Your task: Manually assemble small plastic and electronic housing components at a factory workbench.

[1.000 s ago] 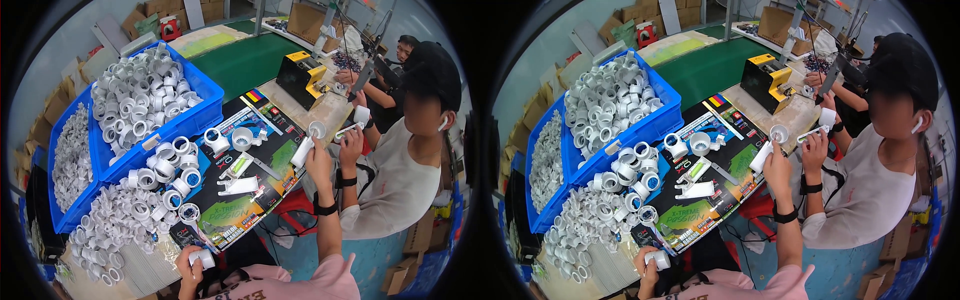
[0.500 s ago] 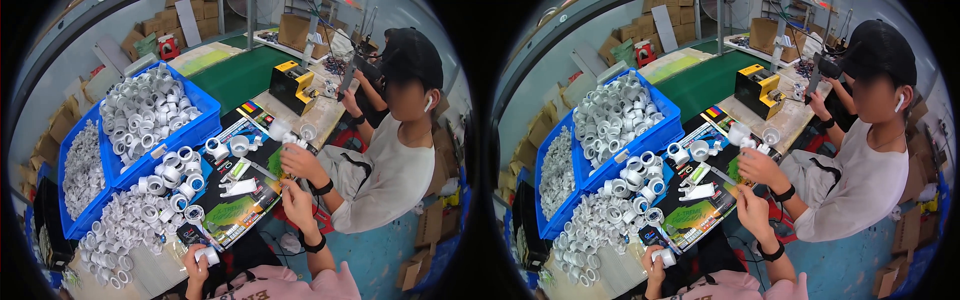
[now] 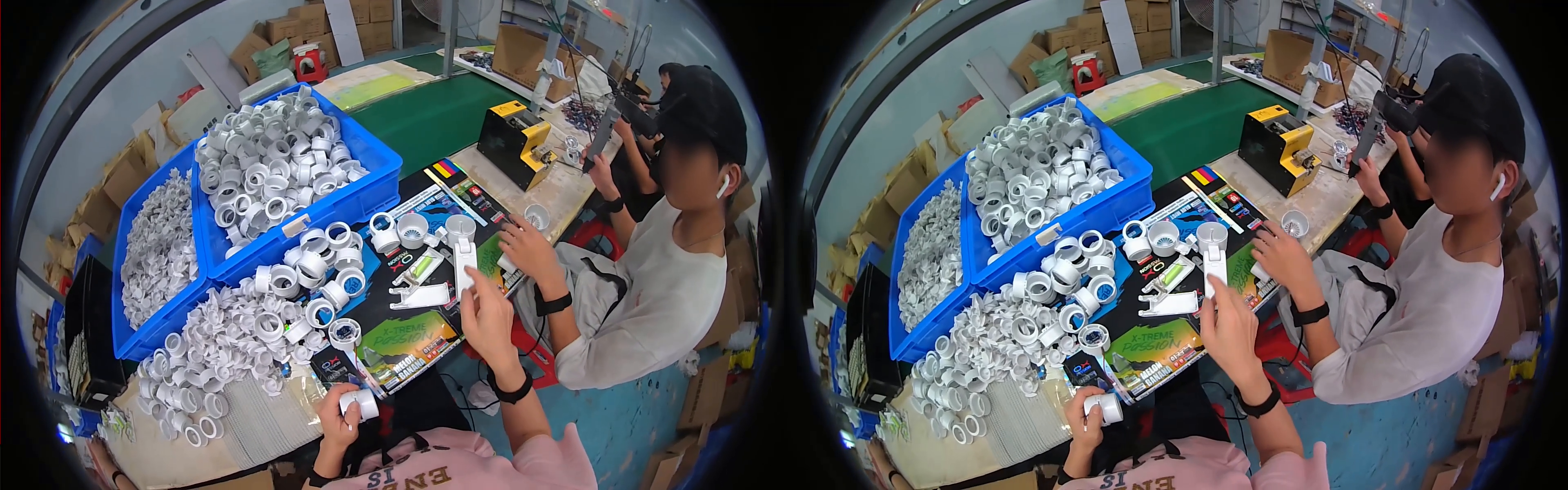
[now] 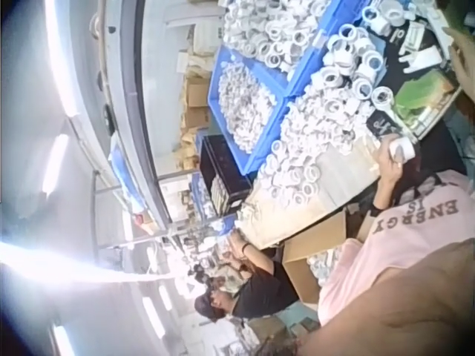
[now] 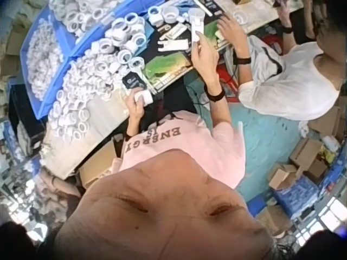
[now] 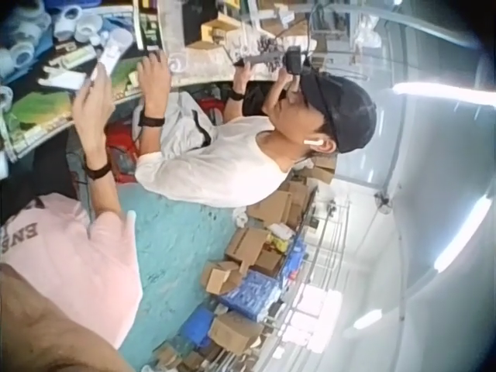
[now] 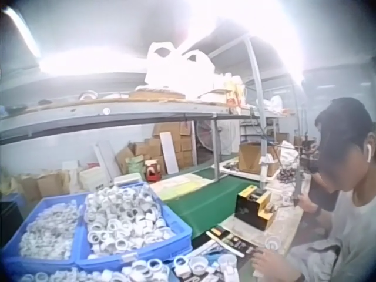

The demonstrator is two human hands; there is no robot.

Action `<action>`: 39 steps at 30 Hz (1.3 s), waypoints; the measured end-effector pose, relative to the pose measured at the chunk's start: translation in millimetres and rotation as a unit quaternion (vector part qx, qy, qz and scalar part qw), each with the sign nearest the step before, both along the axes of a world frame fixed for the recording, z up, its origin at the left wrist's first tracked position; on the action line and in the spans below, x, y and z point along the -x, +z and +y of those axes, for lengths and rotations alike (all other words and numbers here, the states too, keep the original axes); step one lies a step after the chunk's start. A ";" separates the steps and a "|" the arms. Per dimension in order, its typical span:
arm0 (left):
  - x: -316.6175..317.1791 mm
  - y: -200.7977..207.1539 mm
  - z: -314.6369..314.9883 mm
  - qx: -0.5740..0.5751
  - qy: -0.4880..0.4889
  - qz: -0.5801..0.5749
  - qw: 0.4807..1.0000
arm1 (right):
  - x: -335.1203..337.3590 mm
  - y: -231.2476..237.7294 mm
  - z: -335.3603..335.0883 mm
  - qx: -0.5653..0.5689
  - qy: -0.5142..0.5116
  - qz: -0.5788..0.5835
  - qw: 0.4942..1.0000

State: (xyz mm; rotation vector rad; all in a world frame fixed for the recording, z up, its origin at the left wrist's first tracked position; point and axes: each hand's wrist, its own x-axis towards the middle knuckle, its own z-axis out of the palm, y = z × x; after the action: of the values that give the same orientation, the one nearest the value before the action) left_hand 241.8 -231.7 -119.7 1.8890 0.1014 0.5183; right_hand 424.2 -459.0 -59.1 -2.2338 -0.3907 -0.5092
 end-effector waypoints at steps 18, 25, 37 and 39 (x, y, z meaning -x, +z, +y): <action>-1.1 -4.9 6.4 -0.022 -0.019 0.014 0.999 | -50.4 -44.3 2.4 0.116 -0.107 0.009 0.987; -2.9 -2.3 6.3 -0.038 -0.028 0.004 0.999 | -68.7 -50.6 3.5 0.091 -0.142 0.067 0.983; -6.7 5.8 1.0 -0.053 -0.020 0.004 0.998 | -47.5 -73.9 4.4 -0.280 0.002 -0.063 0.958; -6.4 4.5 0.6 -0.054 -0.021 0.009 0.998 | -45.2 -74.0 4.2 -0.255 0.001 -0.115 0.960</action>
State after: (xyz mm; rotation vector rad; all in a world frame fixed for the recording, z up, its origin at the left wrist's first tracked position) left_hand 248.2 -231.1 -115.2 1.9982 0.0466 0.4863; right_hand 469.4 -454.8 -133.1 -1.6822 -0.3333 -0.7756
